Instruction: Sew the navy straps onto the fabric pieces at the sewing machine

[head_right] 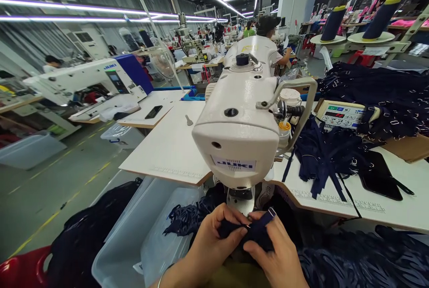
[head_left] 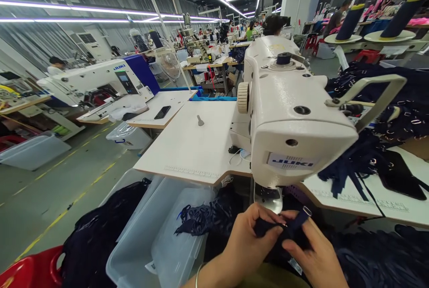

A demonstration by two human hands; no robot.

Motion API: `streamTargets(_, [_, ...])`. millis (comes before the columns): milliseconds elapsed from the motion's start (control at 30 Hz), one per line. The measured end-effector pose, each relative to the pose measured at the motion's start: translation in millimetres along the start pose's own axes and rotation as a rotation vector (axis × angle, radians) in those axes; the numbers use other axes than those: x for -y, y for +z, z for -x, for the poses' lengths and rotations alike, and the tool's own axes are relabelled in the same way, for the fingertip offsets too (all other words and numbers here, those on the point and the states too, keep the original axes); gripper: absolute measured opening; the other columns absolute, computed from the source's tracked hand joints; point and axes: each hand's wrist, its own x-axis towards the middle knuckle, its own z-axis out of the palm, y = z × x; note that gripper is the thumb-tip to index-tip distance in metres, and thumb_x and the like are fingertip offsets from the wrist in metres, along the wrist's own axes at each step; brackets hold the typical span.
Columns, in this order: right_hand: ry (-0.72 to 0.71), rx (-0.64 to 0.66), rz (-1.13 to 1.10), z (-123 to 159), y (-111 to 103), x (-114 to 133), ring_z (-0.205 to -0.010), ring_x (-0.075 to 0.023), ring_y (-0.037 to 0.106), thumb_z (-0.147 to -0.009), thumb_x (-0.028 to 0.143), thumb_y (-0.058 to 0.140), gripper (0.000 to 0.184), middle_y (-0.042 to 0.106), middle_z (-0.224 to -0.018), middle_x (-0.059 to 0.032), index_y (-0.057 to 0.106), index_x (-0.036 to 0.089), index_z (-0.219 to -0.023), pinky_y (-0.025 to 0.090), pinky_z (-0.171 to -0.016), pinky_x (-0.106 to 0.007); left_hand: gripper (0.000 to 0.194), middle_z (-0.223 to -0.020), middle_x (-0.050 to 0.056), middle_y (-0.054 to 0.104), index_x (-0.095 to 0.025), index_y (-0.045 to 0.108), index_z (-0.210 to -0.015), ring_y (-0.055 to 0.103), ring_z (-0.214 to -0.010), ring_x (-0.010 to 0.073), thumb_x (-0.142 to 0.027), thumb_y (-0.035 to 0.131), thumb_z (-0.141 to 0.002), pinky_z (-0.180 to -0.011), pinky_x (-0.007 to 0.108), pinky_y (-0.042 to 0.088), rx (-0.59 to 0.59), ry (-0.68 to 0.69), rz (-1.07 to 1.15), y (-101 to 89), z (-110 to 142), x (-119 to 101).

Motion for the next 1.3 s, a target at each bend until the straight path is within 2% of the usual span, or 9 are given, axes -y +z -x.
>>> streamTargets(133, [0.106, -0.158, -0.179, -2, 10, 7, -0.08, -0.0167, 0.067, -0.084, 0.027, 0.067, 0.002, 0.064, -0.089, -0.0025, 0.066, 0.025, -0.084, 0.057, -0.067, -0.022, 0.015, -0.089, 0.002, 0.072, -0.02, 0.055, -0.076, 0.069, -0.082, 0.0153, -0.011, 0.067, -0.079, -0.077, 0.024, 0.052, -0.027, 0.156, -0.133, 6.4, 4, 10])
streamTargets(300, [-0.018, -0.239, -0.376, -4, 15, 6, -0.08, -0.0182, 0.065, -0.083, 0.013, 0.065, 0.013, 0.065, -0.083, -0.0019, 0.065, 0.026, -0.083, 0.057, -0.068, -0.029, 0.014, -0.092, 0.003, 0.071, -0.021, 0.057, -0.083, 0.068, -0.083, 0.0145, -0.01, 0.065, -0.084, -0.075, 0.023, 0.054, -0.085, 0.438, -0.288, 8.0, 10, 18])
streamTargets(567, [-0.058, -0.184, -0.325, 1, 14, 3, -0.069, -0.0165, 0.064, -0.079, 0.005, 0.066, 0.022, 0.066, -0.078, 0.0013, 0.064, 0.026, -0.083, 0.056, -0.066, -0.031, 0.023, -0.099, 0.004, 0.069, -0.023, 0.055, -0.092, 0.068, -0.088, 0.0143, -0.003, 0.063, -0.084, -0.078, 0.021, 0.054, -0.077, 0.544, -0.365, 5.7, 12, 20])
streamTargets(867, [-0.118, -0.143, -0.213, -3, 4, 7, -0.073, -0.0154, 0.066, -0.081, 0.008, 0.064, 0.019, 0.067, -0.08, 0.0006, 0.065, 0.026, -0.087, 0.055, -0.066, -0.024, 0.021, -0.105, 0.005, 0.07, -0.022, 0.058, -0.095, 0.068, -0.091, 0.0143, -0.003, 0.059, -0.086, -0.081, 0.021, 0.054, -0.02, 0.505, -0.403, 4.3, 17, 23])
streamTargets(967, [0.011, -0.067, -0.2, -7, -1, 11, -0.073, -0.0145, 0.068, -0.083, 0.016, 0.065, 0.011, 0.068, -0.08, 0.0019, 0.064, 0.027, -0.082, 0.055, -0.066, -0.019, 0.015, -0.095, 0.003, 0.071, -0.022, 0.059, -0.089, 0.069, -0.085, 0.0145, -0.008, 0.063, -0.085, -0.077, 0.021, 0.053, -0.053, 0.441, -0.328, 5.7, 16, 21])
streamTargets(1033, [0.196, -0.004, -0.166, -12, -3, 14, -0.074, -0.0146, 0.069, -0.085, 0.026, 0.064, 0.003, 0.07, -0.082, 0.0024, 0.066, 0.027, -0.082, 0.055, -0.065, -0.017, 0.011, -0.085, 0.001, 0.07, -0.021, 0.06, -0.085, 0.068, -0.076, 0.0136, -0.013, 0.067, -0.083, -0.07, 0.019, 0.052, -0.085, 0.299, -0.279, 6.6, 15, 21])
streamTargets(1133, [0.396, 0.147, -0.105, -22, -4, 16, -0.076, -0.0162, 0.07, -0.088, 0.039, 0.059, 0.015, 0.072, -0.083, 0.0021, 0.067, 0.027, -0.088, 0.055, -0.066, -0.018, 0.01, -0.074, -0.003, 0.066, -0.021, 0.058, -0.085, 0.062, -0.062, 0.0112, -0.021, 0.068, -0.083, -0.058, 0.018, 0.048, -0.12, 0.042, -0.245, 6.6, 15, 23])
streamTargets(1200, [0.381, 0.211, -0.065, -29, -1, 15, -0.079, -0.0175, 0.069, -0.089, 0.04, 0.056, 0.018, 0.072, -0.084, 0.0014, 0.067, 0.026, -0.089, 0.055, -0.069, -0.021, 0.013, -0.073, -0.003, 0.065, -0.021, 0.055, -0.089, 0.06, -0.061, 0.0113, -0.024, 0.066, -0.083, -0.057, 0.019, 0.048, -0.144, -0.015, -0.282, 5.0, 14, 26])
streamTargets(1300, [0.287, 0.152, 0.009, -36, 5, 10, -0.085, -0.0195, 0.066, -0.091, 0.039, 0.053, 0.018, 0.07, -0.089, -0.0008, 0.065, 0.026, -0.088, 0.053, -0.076, -0.026, 0.02, -0.081, -0.002, 0.065, -0.022, 0.053, -0.097, 0.062, -0.068, 0.013, -0.024, 0.067, -0.083, -0.062, 0.022, 0.051, -0.214, 0.056, -0.424, -0.6, 12, 31])
